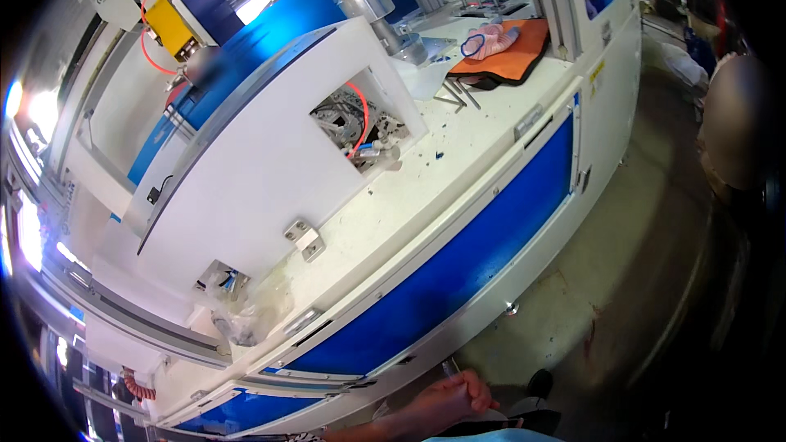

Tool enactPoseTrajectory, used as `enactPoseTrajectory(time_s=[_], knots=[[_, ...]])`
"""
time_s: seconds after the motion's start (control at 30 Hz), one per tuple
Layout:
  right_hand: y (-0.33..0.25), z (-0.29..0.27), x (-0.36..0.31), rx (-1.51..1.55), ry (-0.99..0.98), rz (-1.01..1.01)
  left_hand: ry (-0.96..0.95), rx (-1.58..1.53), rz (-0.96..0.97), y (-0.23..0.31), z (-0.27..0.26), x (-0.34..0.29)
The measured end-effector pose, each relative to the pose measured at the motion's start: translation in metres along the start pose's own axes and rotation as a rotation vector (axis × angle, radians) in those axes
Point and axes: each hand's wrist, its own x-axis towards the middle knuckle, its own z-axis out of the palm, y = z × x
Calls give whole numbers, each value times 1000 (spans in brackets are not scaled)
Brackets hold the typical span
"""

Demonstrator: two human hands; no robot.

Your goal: The person walks through a factory floor, picks up a cardboard box, and then moves to a conveyor belt area. They repeatedly pick up stacks of blue plastic spools from the belt and place them onto a nearby table, stacking them into piles.

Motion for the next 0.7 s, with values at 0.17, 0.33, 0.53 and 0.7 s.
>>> enactPoseTrajectory(time_s=[0.17,0.33,0.53,0.7], knots=[[61,137,84,-142,211,-109,-43,7,122,15,40,58],[130,142,129,36,283,-204,-146,15,255,52,115,80],[191,-127,97,633,218,-107,-197,126,577,137,216,86],[75,-423,23,962,592,-371,-99,124,936,194,283,58]])
